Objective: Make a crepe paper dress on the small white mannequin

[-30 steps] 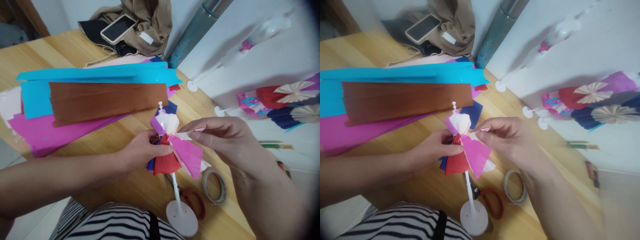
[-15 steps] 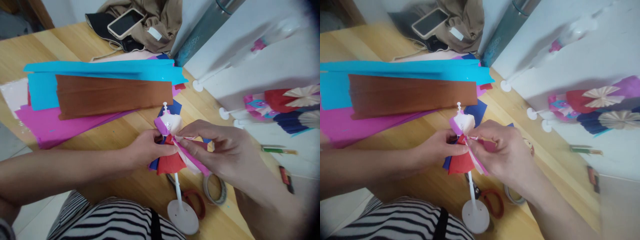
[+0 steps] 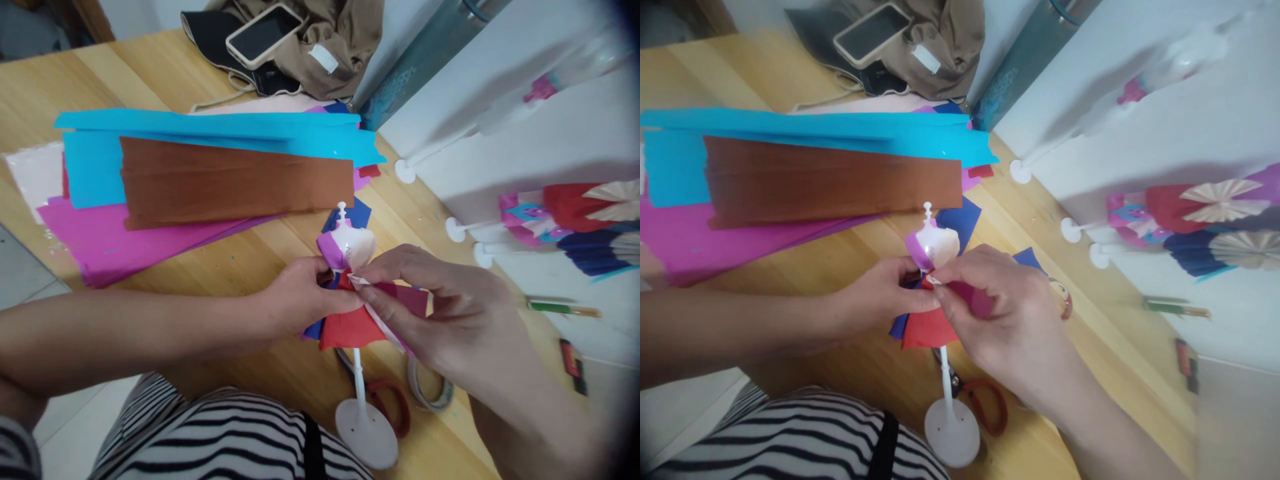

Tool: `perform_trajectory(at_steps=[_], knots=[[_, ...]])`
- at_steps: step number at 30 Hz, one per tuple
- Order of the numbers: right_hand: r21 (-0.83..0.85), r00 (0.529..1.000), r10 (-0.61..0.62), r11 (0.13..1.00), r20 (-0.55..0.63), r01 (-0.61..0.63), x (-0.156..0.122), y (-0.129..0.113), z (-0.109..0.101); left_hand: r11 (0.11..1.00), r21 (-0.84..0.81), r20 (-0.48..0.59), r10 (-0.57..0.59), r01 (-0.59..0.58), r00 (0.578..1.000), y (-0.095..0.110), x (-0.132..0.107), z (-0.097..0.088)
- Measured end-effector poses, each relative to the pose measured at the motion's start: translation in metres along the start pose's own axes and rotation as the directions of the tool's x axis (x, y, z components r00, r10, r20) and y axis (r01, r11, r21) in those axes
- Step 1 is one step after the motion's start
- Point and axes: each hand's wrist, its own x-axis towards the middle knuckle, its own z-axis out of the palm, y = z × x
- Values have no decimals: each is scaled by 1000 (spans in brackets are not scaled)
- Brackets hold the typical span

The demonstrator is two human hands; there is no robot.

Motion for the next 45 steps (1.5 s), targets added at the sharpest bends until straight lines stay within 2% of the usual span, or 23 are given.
perform_trajectory(at_steps=[4,9,13,17,22,26,32,37,39,42,43,45], knots=[[8,999,-16,1000,29,15,-4,0,-3,998,-65,4,5,-4,1000,1,0,0],[-124,993,-100,986,66,107,-5,-2,-4,999,46,3,28,-28,1000,-1,1,-1],[-314,965,-241,913,103,262,-5,-4,-4,998,64,1,2,-2,1000,-2,-2,0],[-507,928,-351,781,129,365,-5,-6,-3,996,83,10,-38,37,999,5,-7,3],[-552,897,-433,729,88,405,-10,-6,-2,991,125,70,-56,47,996,12,-8,1],[-568,895,-444,724,49,390,-19,-4,1,1000,25,109,-21,18,994,11,-7,-2],[-427,941,-336,859,-49,284,-30,3,3,992,47,23,-119,118,993,11,-5,-2],[-69,975,-140,989,-173,130,-41,10,2,996,29,42,-86,85,995,10,-2,-2],[70,965,-76,993,-252,96,-43,11,0,997,37,52,-68,66,996,8,-1,-2],[245,921,24,966,-388,78,-39,18,-5,998,40,54,-56,54,997,7,-1,-3],[300,907,73,952,-414,60,-35,21,-8,998,37,50,-60,59,997,6,-2,-3],[395,907,174,919,-383,-10,-24,31,-13,997,36,42,-76,74,996,7,-2,-2]])
